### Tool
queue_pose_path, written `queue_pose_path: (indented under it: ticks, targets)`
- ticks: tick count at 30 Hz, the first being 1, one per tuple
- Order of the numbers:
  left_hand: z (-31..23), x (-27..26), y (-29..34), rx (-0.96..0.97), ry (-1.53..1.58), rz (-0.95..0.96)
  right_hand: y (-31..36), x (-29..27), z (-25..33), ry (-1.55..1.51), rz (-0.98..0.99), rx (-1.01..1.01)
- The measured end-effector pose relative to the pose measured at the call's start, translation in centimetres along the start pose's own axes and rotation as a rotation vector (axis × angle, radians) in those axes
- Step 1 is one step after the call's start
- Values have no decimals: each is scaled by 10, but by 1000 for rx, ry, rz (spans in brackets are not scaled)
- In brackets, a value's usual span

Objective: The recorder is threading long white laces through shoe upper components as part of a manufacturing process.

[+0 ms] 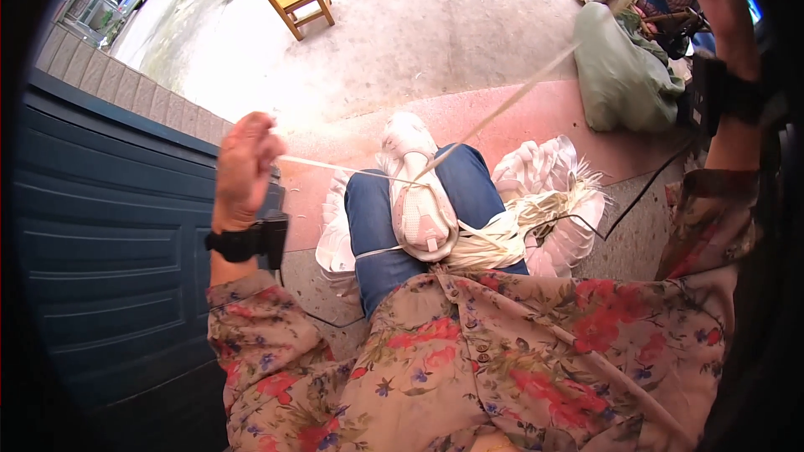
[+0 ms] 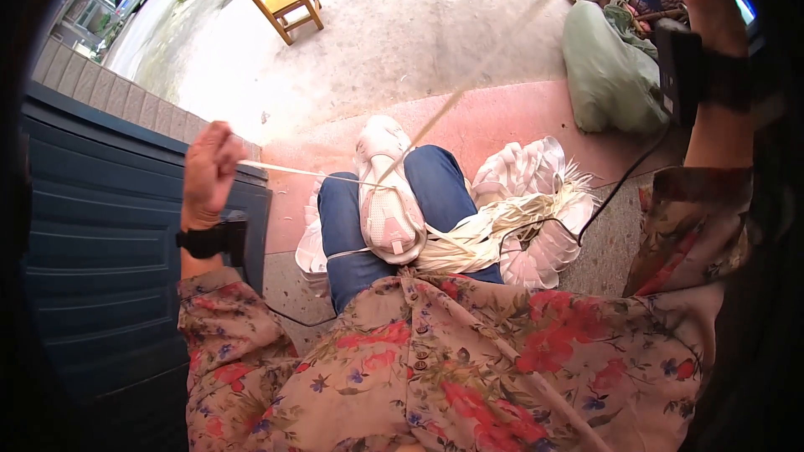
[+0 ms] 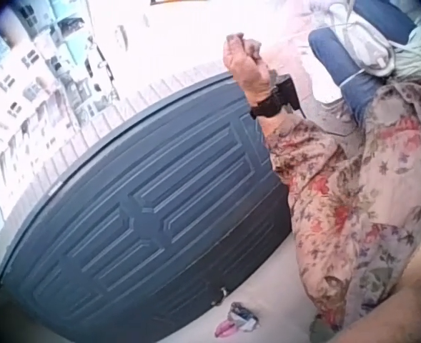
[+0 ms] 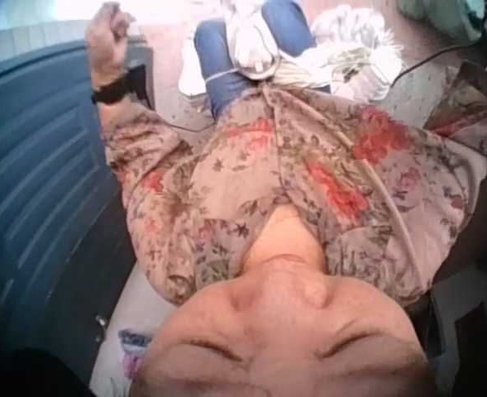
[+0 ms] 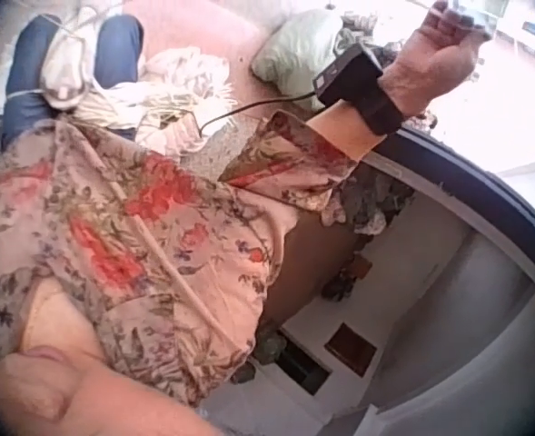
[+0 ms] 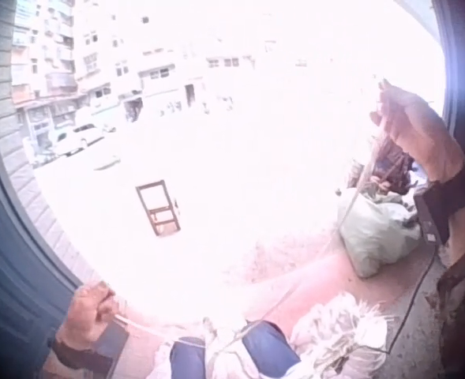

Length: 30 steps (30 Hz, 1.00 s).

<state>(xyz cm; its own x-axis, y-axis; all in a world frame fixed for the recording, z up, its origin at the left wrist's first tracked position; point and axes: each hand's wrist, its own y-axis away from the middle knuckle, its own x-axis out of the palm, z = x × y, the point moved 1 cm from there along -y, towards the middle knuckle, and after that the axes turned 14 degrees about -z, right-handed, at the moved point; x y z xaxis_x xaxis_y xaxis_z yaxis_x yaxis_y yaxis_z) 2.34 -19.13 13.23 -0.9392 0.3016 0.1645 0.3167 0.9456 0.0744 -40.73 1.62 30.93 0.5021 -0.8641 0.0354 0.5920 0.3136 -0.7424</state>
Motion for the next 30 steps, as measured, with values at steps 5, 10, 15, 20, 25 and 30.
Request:
queue_pose_path:
  ticks: [5,10,15,20,25,30]
  targets:
    - [2,-240,-7,-233,464,-719,23,-167,-191,-190,-334,641]
    - [55,-248,2,-448,313,-727,193,-74,-187,226,-66,962]
    - [124,-96,16,-596,43,-289,336,35,-139,118,639,1031]
    - [167,18,43,-682,-151,137,383,82,-132,207,822,659]
    - [203,30,38,70,-694,199,374,90,-136,329,813,641]
    - [193,39,49,-339,-463,61,378,94,-133,430,779,407]
